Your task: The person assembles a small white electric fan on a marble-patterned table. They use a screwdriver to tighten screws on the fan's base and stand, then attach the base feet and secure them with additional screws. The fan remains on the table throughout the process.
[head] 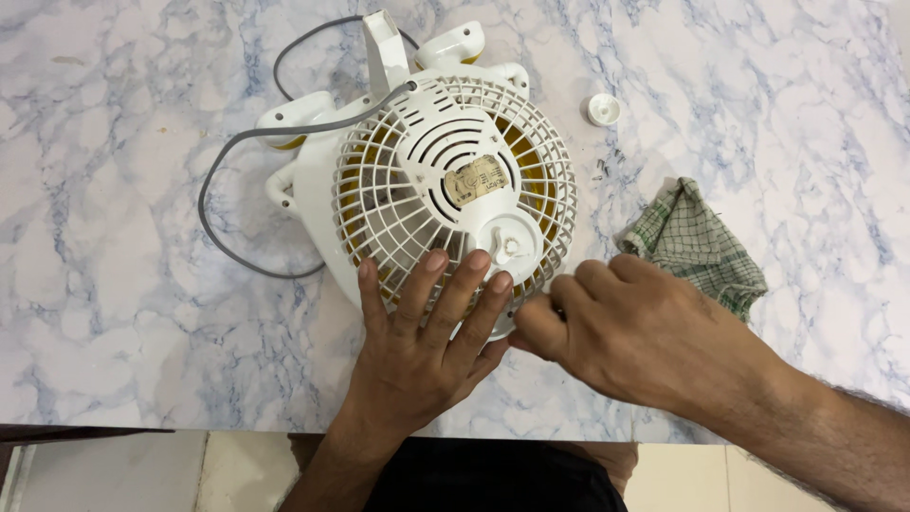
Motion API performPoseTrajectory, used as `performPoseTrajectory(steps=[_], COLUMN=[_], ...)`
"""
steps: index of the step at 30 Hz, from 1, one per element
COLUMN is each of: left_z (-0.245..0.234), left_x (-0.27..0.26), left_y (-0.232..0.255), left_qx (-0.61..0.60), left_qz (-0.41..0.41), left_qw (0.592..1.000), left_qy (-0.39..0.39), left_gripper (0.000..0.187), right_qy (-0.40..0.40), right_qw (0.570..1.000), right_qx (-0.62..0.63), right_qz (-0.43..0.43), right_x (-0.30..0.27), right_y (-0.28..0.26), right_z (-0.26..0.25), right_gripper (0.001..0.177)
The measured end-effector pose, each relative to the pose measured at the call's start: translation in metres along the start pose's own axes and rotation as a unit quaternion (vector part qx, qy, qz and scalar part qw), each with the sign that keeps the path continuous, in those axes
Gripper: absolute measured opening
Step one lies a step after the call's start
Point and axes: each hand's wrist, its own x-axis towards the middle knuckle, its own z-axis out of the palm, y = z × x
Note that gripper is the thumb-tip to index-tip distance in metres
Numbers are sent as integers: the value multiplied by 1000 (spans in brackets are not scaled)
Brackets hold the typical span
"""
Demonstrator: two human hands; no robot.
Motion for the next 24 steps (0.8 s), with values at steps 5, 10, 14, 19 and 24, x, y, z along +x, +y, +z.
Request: performPoseTrajectory(steps=[5, 10, 14, 19, 24], left_z=[0, 1, 1, 2, 2], left_x=[1, 0, -1, 0, 0], left_y=[0, -1, -1, -1, 0], left_qx=[4, 3, 0, 9, 9], left_qz=[0, 3, 1, 0, -1], left_qw=[1000, 1000, 1000, 1000, 1000], left_qy=[3, -3, -6, 5, 6], left_gripper=[71, 73, 72, 71, 70], right_qy=[-64, 78, 90, 112, 83], right_qw=[997, 990, 967, 953, 937], right_qx=[23, 113, 237, 283, 340], right_qz=[19, 17, -26, -13, -5], right_x=[-6, -14, -14, -12, -8], right_y=[2, 3, 0, 5, 9], right_z=[9, 17, 11, -2, -5], right_gripper=[40, 33, 28, 35, 34])
